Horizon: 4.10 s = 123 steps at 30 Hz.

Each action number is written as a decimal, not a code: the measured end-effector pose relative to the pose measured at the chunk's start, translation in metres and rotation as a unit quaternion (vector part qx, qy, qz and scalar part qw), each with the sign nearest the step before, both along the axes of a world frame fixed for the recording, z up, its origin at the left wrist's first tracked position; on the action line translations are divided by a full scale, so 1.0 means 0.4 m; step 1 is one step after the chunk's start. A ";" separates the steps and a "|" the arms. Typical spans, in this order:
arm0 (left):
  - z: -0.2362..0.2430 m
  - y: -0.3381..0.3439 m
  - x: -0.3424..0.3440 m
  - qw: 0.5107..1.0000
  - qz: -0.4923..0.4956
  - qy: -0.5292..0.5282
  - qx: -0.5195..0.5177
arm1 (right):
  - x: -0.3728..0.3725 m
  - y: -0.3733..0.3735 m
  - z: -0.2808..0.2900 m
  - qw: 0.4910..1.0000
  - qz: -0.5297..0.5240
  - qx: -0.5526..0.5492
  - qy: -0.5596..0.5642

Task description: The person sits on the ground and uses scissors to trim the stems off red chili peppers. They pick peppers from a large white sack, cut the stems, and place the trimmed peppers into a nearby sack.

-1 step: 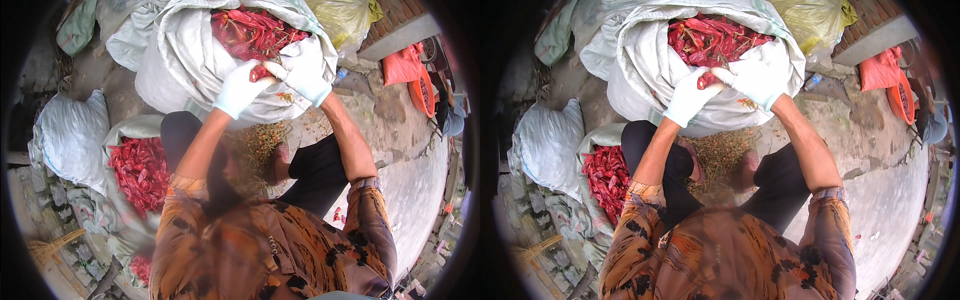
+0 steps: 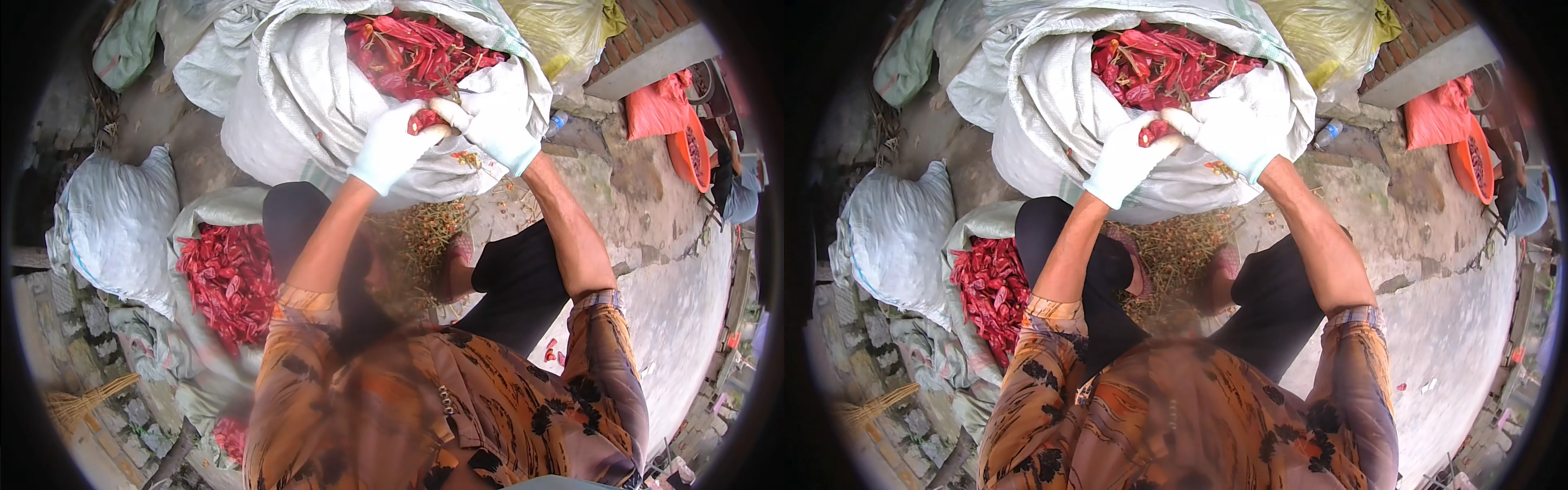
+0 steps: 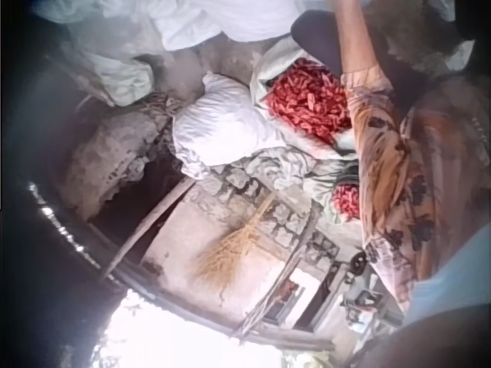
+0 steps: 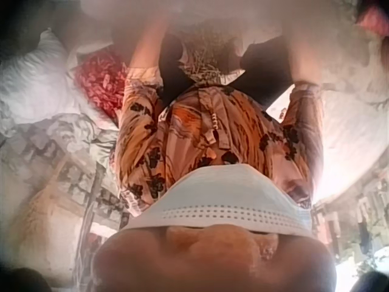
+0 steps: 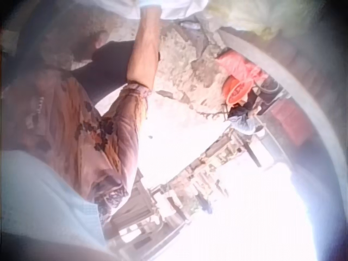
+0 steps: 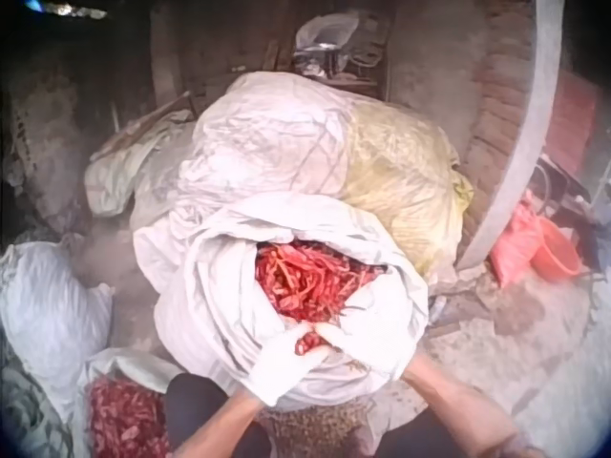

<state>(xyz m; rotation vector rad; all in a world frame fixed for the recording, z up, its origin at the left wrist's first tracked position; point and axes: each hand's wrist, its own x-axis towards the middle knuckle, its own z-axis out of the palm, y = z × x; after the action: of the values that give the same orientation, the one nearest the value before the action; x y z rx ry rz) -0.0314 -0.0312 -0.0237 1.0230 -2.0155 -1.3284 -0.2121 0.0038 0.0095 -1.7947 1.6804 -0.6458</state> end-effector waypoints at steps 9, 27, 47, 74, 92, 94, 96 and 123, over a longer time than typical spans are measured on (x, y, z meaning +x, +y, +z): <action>0.028 -0.007 0.046 0.974 -0.034 0.194 0.114 | 0.062 0.026 0.020 0.864 -0.021 0.089 -0.495; 0.043 -0.091 0.167 0.949 0.182 0.229 0.118 | 0.015 -0.027 -0.081 0.970 0.160 0.183 -0.002; 0.011 -0.066 0.061 0.913 0.155 0.272 0.260 | 0.085 -0.112 -0.086 0.974 -0.035 -0.038 -0.222; -0.001 -0.023 0.030 0.992 0.074 0.005 -0.104 | 0.022 -0.080 -0.073 0.984 0.067 -0.154 -0.064; -0.008 -0.036 0.056 0.933 0.030 0.294 0.206 | 0.057 -0.066 -0.042 0.613 -0.010 0.207 -0.763; -0.006 -0.038 0.064 0.940 0.059 0.280 0.188 | 0.030 -0.059 -0.036 0.752 0.097 0.251 -0.602; 0.005 -0.050 0.085 0.950 0.086 0.258 0.151 | 0.032 -0.019 0.050 0.911 0.158 0.260 -0.278; -0.007 -0.033 0.040 0.974 0.096 0.105 -0.174 | 0.005 -0.038 -0.040 0.872 0.021 0.110 -0.476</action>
<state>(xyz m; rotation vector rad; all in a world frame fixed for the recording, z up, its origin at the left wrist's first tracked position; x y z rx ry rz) -0.0155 -0.0444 -0.0266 0.8504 -1.8517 -0.9002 -0.2101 -0.0114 -0.0066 -1.0350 0.9647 -1.0444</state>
